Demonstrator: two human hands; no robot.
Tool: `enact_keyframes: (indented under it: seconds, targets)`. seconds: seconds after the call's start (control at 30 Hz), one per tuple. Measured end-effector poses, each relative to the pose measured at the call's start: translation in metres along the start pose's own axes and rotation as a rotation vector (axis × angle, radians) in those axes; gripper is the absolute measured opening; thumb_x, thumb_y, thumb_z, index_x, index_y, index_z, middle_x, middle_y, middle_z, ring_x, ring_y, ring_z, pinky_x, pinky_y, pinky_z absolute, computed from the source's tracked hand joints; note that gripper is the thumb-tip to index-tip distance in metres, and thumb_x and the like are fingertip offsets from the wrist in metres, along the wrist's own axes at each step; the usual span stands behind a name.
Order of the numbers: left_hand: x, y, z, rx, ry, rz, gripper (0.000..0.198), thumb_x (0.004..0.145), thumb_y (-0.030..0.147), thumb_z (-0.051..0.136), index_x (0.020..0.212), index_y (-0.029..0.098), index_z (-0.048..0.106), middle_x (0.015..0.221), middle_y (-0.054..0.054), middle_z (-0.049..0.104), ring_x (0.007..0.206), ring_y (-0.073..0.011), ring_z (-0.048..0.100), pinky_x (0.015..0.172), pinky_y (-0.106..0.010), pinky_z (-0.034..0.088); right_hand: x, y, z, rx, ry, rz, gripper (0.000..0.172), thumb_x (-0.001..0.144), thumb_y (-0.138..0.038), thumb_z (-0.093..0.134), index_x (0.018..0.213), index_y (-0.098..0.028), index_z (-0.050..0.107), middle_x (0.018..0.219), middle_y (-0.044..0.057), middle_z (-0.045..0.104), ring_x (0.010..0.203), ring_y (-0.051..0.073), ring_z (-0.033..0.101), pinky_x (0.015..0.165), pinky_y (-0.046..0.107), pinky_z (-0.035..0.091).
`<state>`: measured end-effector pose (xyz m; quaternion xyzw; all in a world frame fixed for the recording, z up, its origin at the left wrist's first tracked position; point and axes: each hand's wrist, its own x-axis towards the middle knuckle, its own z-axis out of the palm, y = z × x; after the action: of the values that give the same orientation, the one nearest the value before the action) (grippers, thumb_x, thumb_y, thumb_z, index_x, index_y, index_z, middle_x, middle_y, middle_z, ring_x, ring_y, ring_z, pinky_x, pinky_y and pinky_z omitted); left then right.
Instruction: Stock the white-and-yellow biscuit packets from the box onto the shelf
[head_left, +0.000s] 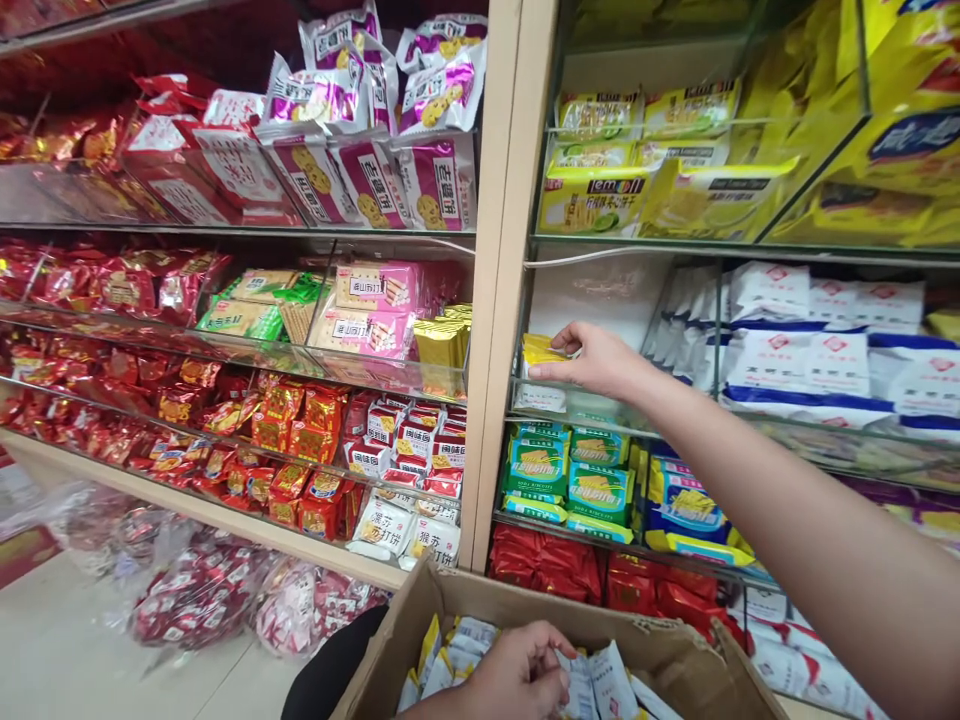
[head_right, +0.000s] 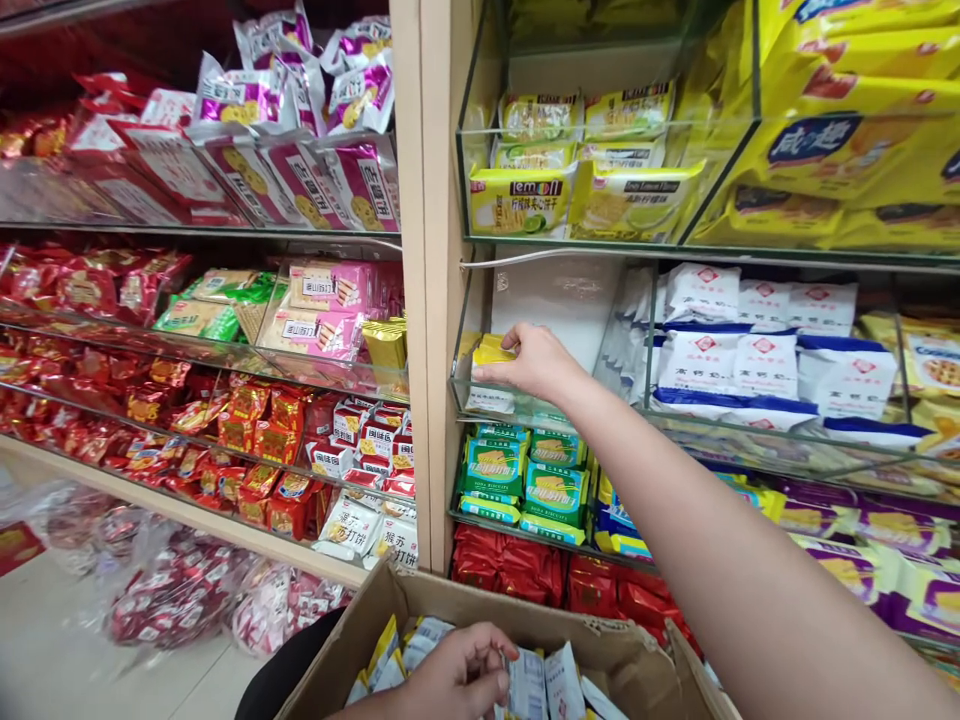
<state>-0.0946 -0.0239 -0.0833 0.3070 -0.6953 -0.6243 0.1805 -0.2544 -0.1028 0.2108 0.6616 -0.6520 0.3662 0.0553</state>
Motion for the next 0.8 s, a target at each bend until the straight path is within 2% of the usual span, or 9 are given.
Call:
enact_keyframes:
  seconds: [0.13,0.2,0.27,0.33,0.37,0.43,0.5,0.63,0.8]
  targets:
    - [-0.004,-0.003,-0.006,0.187,-0.046,-0.026,0.023,0.067,0.019,0.047,0.087,0.016,0.056,0.058,0.005,0.044,0.050,-0.0082,0.041,0.050,-0.021,0.034,-0.010,-0.010,-0.011,0.083,0.315,-0.104,0.033,0.067,-0.048,0.057,0.074,-0.016,0.055,0.072,0.003,0.054,0.067,0.016,0.049,0.062,0.030,0.039]
    - [-0.008,-0.004,-0.010,0.320,-0.095,-0.041,0.025,0.062,0.020,0.053,0.086,0.018,0.061,0.061,0.003,0.049,0.055,-0.0112,0.044,0.054,-0.024,0.036,-0.032,-0.018,-0.013,0.126,0.517,-0.270,0.023,0.077,-0.038,0.049,0.068,-0.017,0.052,0.066,0.001,0.050,0.063,0.013,0.047,0.060,0.027,0.038]
    - [-0.012,-0.003,-0.013,0.456,-0.125,-0.057,0.030,0.059,0.022,0.056,0.088,0.021,0.064,0.070,-0.001,0.055,0.063,-0.0166,0.048,0.060,-0.029,0.038,-0.071,-0.021,-0.004,0.104,0.524,-0.501,0.023,0.082,-0.030,0.042,0.064,-0.018,0.051,0.062,0.000,0.049,0.061,0.012,0.045,0.058,0.026,0.036]
    - [-0.016,-0.001,-0.015,0.565,-0.151,-0.057,0.030,0.060,0.026,0.055,0.088,0.021,0.066,0.075,-0.005,0.058,0.067,-0.0206,0.050,0.061,-0.033,0.038,-0.123,-0.016,0.019,0.032,0.228,-0.722,0.025,0.083,-0.026,0.039,0.062,-0.019,0.052,0.058,0.000,0.050,0.058,0.012,0.045,0.054,0.025,0.034]
    - [-0.017,0.000,-0.016,0.604,-0.169,-0.046,0.028,0.062,0.029,0.053,0.085,0.022,0.066,0.072,-0.005,0.058,0.066,-0.0208,0.049,0.060,-0.033,0.037,-0.152,-0.008,0.036,-0.041,-0.014,-0.769,0.027,0.083,-0.028,0.039,0.062,-0.019,0.054,0.059,0.001,0.052,0.057,0.012,0.045,0.051,0.026,0.032]
    - [-0.018,0.001,-0.017,0.653,-0.216,-0.017,0.024,0.066,0.035,0.050,0.079,0.023,0.067,0.064,-0.002,0.055,0.060,-0.0186,0.046,0.055,-0.030,0.034,-0.207,0.015,0.074,-0.129,-0.394,-0.602,0.026,0.082,-0.033,0.041,0.067,-0.020,0.056,0.067,0.002,0.057,0.061,0.014,0.050,0.051,0.027,0.033]
    - [-0.018,0.000,-0.018,0.677,-0.273,0.008,0.025,0.065,0.044,0.052,0.074,0.025,0.067,0.058,0.001,0.050,0.055,-0.0161,0.043,0.050,-0.027,0.031,-0.254,0.043,0.111,-0.046,-0.628,-0.337,0.015,0.075,-0.032,0.052,0.077,-0.019,0.058,0.079,0.004,0.060,0.070,0.017,0.055,0.057,0.027,0.038]
    - [-0.015,-0.003,-0.017,0.787,-0.388,0.043,0.047,0.050,0.054,0.063,0.088,0.027,0.064,0.063,0.001,0.048,0.056,-0.0161,0.041,0.049,-0.025,0.030,-0.311,0.084,0.153,0.351,-0.737,0.075,0.022,0.064,-0.020,0.057,0.085,-0.018,0.059,0.089,0.005,0.059,0.079,0.017,0.055,0.068,0.025,0.042]
    - [-0.014,0.000,-0.014,0.786,-0.362,-0.028,0.043,0.047,0.050,0.068,0.083,0.026,0.065,0.062,0.003,0.047,0.056,-0.0158,0.043,0.050,-0.026,0.032,-0.322,0.092,0.159,0.653,-0.777,0.270,0.023,0.062,-0.021,0.057,0.084,-0.019,0.061,0.075,0.001,0.060,0.070,0.015,0.053,0.063,0.024,0.040]
